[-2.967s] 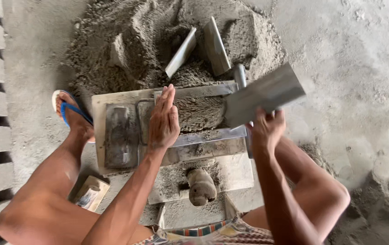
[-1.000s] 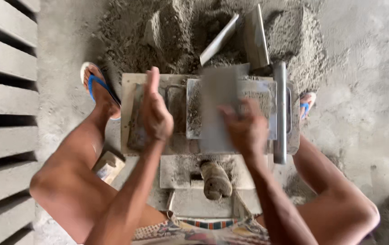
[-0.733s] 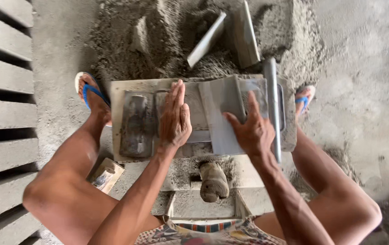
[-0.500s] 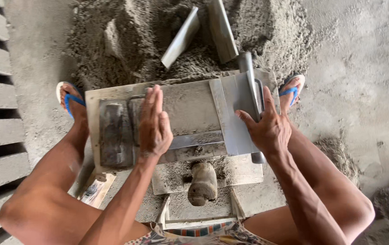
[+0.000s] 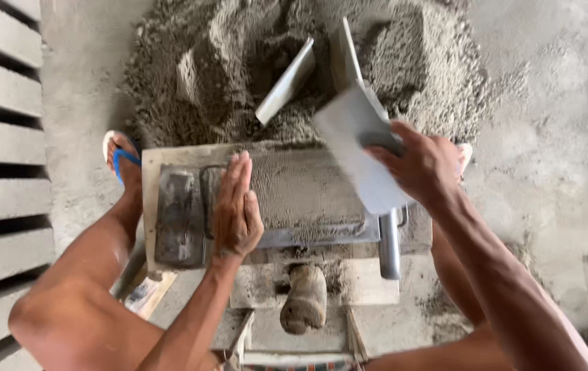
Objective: The person scoops a cement mixture into a rectangular metal mold, levels the surface with a straight edge, and compacts it with a metal rod. They then flip the mold to release the formed brick and place it on a stack. The person also uses a brush to clean the mold before repeating the process.
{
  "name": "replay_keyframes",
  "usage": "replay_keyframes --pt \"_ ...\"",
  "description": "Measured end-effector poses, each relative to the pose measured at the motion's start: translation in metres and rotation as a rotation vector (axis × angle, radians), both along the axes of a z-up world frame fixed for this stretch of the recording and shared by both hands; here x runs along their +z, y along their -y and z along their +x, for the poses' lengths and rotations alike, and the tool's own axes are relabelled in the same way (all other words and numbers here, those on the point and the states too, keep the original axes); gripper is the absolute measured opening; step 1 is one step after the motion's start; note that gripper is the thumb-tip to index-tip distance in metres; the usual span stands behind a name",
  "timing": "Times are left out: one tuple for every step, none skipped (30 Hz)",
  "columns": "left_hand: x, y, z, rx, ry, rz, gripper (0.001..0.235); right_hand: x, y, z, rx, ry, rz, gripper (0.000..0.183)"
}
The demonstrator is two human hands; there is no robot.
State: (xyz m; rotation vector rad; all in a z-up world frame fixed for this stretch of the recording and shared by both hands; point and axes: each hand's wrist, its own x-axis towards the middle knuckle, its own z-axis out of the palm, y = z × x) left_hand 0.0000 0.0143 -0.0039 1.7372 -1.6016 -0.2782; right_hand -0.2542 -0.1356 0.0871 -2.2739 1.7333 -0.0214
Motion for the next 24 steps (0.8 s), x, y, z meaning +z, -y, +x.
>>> replay_keyframes --pt "0.001 -0.003 0.000 -0.013 -0.021 0.015 0.049 0.010 -0.010 0.017 0.081 0.241 0.039 0.045" --pt "0.001 0.002 0.002 -0.034 -0.042 0.017 0.050 0.020 -0.015 0.034 0.153 0.484 0.061 0.045" --pt "0.001 0.003 0.001 -0.036 -0.046 0.017 0.050 0.016 -0.018 0.017 0.151 0.481 0.061 0.045" --pt "0.001 0.002 0.000 -0.025 -0.063 0.013 0.050 0.013 -0.023 0.000 0.134 0.332 -0.043 0.041" --pt "0.000 0.001 -0.001 -0.014 -0.080 0.009 0.050 0.009 -0.029 -0.016 0.118 0.182 -0.145 0.040" --pt "-0.003 0.002 0.002 -0.010 -0.086 0.010 0.050 -0.009 -0.047 -0.021 0.123 0.177 -0.143 0.040" --pt "-0.005 0.002 0.003 -0.011 -0.088 0.003 0.049 -0.026 -0.066 -0.028 -0.026 0.078 -0.256 0.046" --pt "-0.007 0.002 0.003 -0.016 -0.089 -0.008 0.048 -0.043 -0.087 -0.037 -0.178 -0.020 -0.373 0.053" --pt "-0.002 -0.003 0.000 -0.017 -0.095 -0.011 0.048 -0.043 -0.098 -0.012 -0.178 -0.025 -0.378 0.053" --pt "0.003 -0.003 0.000 -0.009 -0.111 -0.023 0.048 -0.044 -0.105 0.015 -0.268 0.081 -0.281 0.049" --pt "0.008 -0.003 -0.001 -0.002 -0.128 -0.035 0.048 -0.045 -0.110 0.043 -0.354 0.188 -0.182 0.046" --pt "0.023 -0.008 0.004 -0.014 -0.127 -0.027 0.048 -0.031 -0.110 0.037 -0.367 0.186 -0.175 0.046" --pt "0.038 -0.012 0.008 0.013 -0.181 -0.021 0.050 -0.017 -0.108 0.032 -0.477 0.193 -0.135 0.046" --pt "0.052 -0.008 0.014 0.046 -0.231 -0.035 0.052 -0.003 -0.098 0.029 -0.578 0.208 -0.112 0.046" --pt "0.053 -0.001 0.020 0.039 -0.227 -0.048 0.052 0.002 -0.102 0.056 -0.583 0.216 -0.124 0.046" --pt "0.055 0.000 0.023 0.104 -0.253 -0.089 0.050 0.007 -0.113 0.081 -0.501 0.269 0.040 0.044" --pt "0.057 0.001 0.024 0.170 -0.279 -0.131 0.048 0.013 -0.123 0.104 -0.415 0.322 0.202 0.044" --pt "0.057 -0.001 0.023 0.162 -0.284 -0.127 0.048 0.005 -0.134 0.119 -0.424 0.318 0.202 0.044" --pt "0.057 -0.002 0.022 0.163 -0.241 -0.142 0.048 -0.003 -0.143 0.135 -0.300 0.278 0.258 0.050" --pt "0.060 0.004 0.025 0.158 -0.191 -0.171 0.049 -0.010 -0.146 0.154 -0.177 0.247 0.302 0.057" --pt "0.064 0.004 0.024 0.143 -0.189 -0.178 0.049 -0.002 -0.139 0.141 -0.189 0.253 0.292 0.057" --pt "0.066 0.000 0.022 0.134 -0.189 -0.172 0.050 0.004 -0.134 0.128 -0.237 0.206 0.210 0.060" --pt "0.068 -0.003 0.021 0.126 -0.189 -0.166 0.052 0.009 -0.130 0.115 -0.284 0.158 0.129 0.064" --pt "0.063 -0.003 0.015 0.118 -0.193 -0.162 0.052 0.001 -0.125 0.091 -0.292 0.155 0.131 0.064"
